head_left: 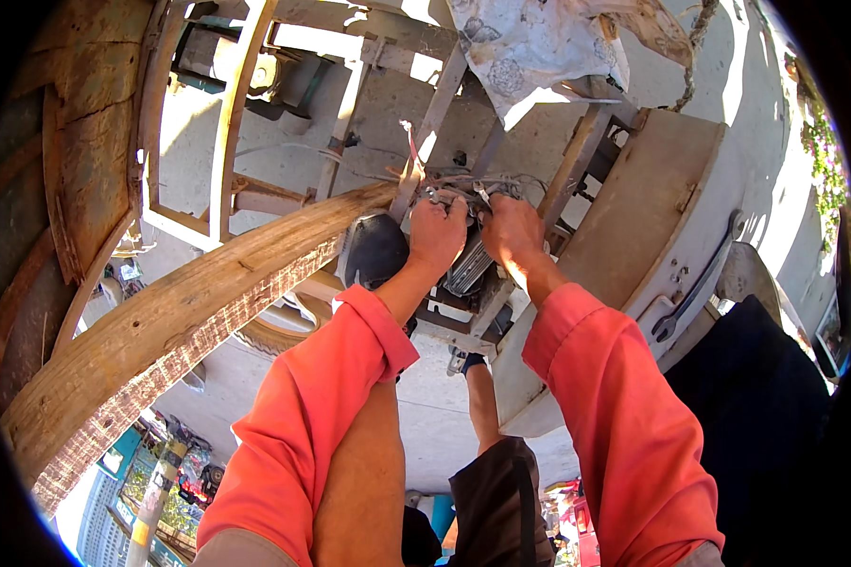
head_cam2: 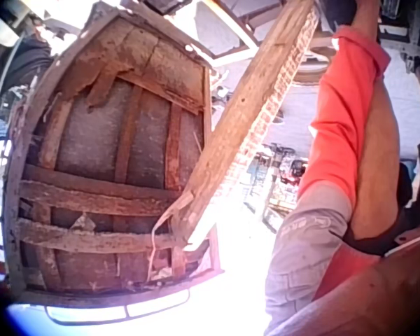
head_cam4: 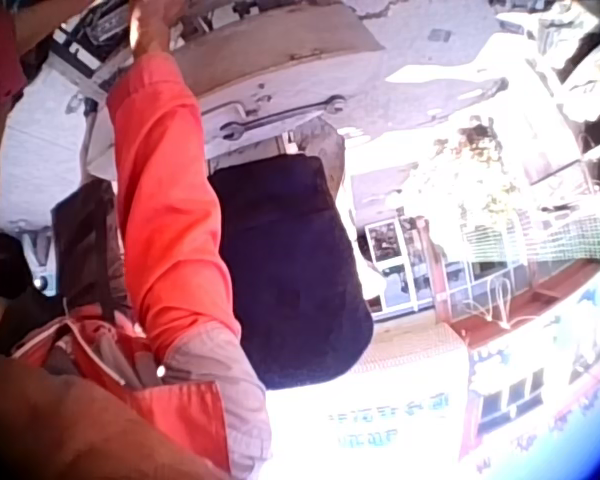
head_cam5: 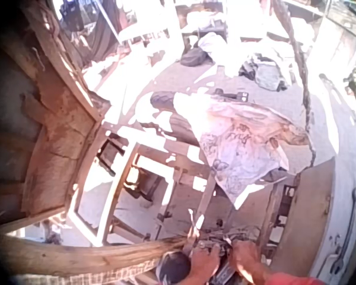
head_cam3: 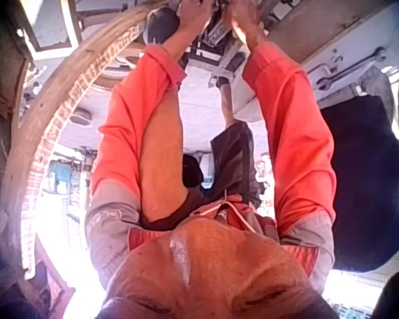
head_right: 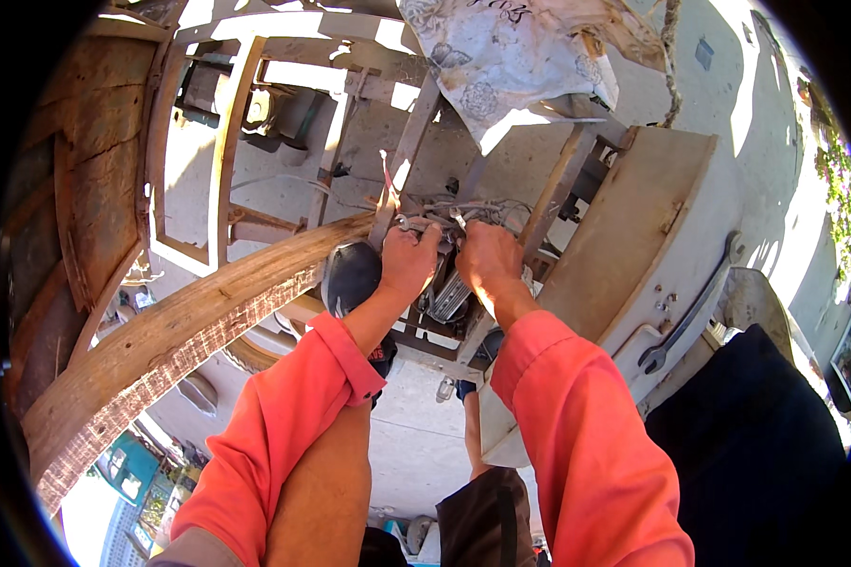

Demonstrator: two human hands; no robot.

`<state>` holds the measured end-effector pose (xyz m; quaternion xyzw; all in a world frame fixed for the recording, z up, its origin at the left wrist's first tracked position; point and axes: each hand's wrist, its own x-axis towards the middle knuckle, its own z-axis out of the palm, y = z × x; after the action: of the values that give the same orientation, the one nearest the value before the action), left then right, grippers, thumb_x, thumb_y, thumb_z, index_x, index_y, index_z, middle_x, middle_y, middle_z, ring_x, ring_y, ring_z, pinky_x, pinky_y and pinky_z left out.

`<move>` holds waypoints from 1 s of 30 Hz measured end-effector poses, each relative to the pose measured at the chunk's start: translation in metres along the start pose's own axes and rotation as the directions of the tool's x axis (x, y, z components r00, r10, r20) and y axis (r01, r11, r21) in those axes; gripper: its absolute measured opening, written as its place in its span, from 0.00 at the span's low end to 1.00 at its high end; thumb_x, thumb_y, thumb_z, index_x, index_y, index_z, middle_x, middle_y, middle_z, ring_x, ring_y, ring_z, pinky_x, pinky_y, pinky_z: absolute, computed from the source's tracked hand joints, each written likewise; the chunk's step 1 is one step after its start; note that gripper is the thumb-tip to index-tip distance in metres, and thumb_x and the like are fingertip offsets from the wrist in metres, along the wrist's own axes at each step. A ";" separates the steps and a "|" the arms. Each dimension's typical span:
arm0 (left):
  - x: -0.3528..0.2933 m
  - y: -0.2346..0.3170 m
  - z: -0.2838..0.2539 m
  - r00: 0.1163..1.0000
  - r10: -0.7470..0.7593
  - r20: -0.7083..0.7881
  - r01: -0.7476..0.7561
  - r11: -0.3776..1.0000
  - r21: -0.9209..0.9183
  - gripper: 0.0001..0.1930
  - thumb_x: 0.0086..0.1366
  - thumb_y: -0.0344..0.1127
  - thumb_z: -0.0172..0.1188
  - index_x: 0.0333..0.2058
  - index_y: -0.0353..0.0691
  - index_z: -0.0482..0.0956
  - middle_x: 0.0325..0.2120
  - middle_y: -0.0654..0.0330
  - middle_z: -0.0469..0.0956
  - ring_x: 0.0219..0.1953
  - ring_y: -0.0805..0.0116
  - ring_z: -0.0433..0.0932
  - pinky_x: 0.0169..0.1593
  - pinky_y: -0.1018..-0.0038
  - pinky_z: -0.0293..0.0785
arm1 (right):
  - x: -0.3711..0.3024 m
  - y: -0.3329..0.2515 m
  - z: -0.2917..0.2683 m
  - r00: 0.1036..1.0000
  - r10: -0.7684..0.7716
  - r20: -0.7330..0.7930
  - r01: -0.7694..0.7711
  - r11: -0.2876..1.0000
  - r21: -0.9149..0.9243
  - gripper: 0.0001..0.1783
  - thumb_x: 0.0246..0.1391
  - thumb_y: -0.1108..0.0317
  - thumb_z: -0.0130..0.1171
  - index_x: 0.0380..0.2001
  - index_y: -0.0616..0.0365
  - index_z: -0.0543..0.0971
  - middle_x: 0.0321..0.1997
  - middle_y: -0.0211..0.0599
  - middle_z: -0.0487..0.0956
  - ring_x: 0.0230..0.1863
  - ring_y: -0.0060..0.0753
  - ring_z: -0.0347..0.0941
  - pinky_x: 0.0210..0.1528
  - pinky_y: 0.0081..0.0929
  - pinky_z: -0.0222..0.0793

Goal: The person uses a wrench to tighten bolts on a mechanical component mounted on a wooden cart. They repeatedly adjust the tool and reposition their hands to access different fasteners on the machinery.

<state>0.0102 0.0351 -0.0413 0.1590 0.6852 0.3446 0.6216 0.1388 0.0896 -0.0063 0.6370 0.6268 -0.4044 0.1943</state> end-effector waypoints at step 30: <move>-0.012 0.008 -0.013 0.979 -0.159 0.131 0.176 0.975 -0.134 0.15 0.71 0.37 0.42 0.42 0.33 0.75 0.40 0.53 0.80 0.41 0.64 0.78 0.44 0.68 0.74 | -0.036 -0.012 -0.024 0.981 -0.012 -0.196 0.071 0.952 0.296 0.15 0.53 0.65 0.53 0.32 0.69 0.79 0.32 0.63 0.78 0.39 0.62 0.76 0.43 0.47 0.70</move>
<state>-0.0019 0.0298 -0.0275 0.0754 0.6309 0.3298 0.6982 0.1382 0.0863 0.0385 0.6817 0.5868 -0.4363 0.0249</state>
